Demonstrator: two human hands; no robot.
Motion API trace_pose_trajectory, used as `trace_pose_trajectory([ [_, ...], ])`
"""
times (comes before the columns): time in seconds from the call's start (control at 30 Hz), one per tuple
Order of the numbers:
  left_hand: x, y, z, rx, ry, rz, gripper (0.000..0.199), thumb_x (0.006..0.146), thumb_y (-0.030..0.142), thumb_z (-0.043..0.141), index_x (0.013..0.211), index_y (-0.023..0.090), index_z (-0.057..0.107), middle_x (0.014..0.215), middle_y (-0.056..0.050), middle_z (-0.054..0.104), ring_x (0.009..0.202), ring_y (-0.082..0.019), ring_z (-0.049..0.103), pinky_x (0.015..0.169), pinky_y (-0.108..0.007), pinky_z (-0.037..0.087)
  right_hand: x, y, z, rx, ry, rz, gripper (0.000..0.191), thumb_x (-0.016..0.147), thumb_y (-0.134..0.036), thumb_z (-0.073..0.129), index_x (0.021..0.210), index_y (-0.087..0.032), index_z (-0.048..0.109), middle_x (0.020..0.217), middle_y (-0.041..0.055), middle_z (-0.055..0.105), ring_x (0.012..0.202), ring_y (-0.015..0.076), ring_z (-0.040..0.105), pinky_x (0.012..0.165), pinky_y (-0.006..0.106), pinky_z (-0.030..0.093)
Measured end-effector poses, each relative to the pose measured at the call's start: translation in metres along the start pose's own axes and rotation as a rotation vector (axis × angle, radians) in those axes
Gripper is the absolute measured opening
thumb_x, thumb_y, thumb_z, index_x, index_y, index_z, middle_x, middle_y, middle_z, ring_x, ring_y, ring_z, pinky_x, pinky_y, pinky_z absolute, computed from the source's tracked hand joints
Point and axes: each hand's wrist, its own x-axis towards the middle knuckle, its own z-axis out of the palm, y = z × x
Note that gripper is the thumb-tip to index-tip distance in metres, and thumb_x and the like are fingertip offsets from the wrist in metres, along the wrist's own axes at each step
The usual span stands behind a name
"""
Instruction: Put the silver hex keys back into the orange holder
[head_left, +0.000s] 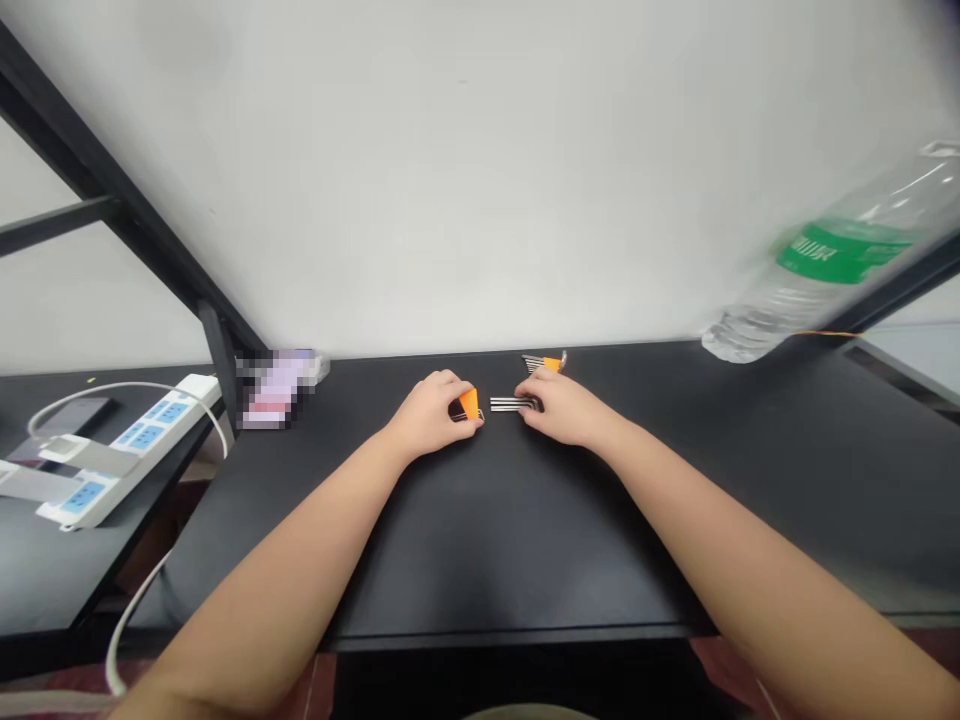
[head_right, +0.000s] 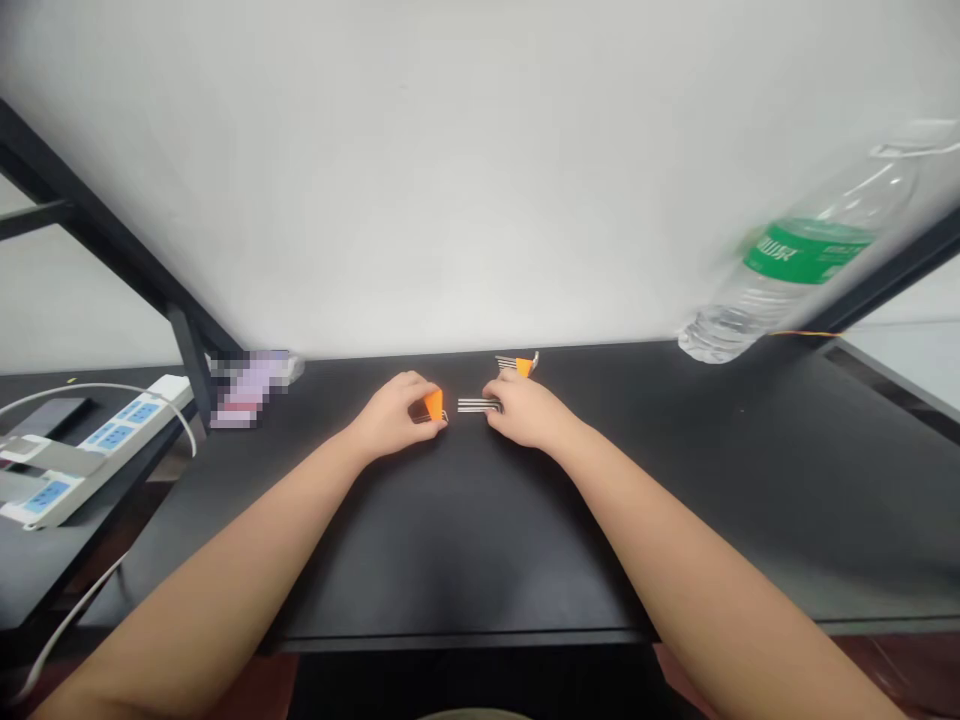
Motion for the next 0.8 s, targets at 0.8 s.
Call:
trace_pose_trajectory([
  [0.8,0.001,0.008,-0.004,0.203,-0.019,0.113,0.035,0.081,0.049,0.079,0.106,0.025,0.072,0.109,-0.006,0.068,0.103,-0.026,0.062,0.102,-0.044,0.043,-0.005,-0.035,-0.001,0.715,-0.162,0.334,0.03,0.088,-0.045,0.067,0.074,-0.018,0.069,0.067,0.0022,0.062,0.043,0.009,0.044,0.043,0.026,0.033],
])
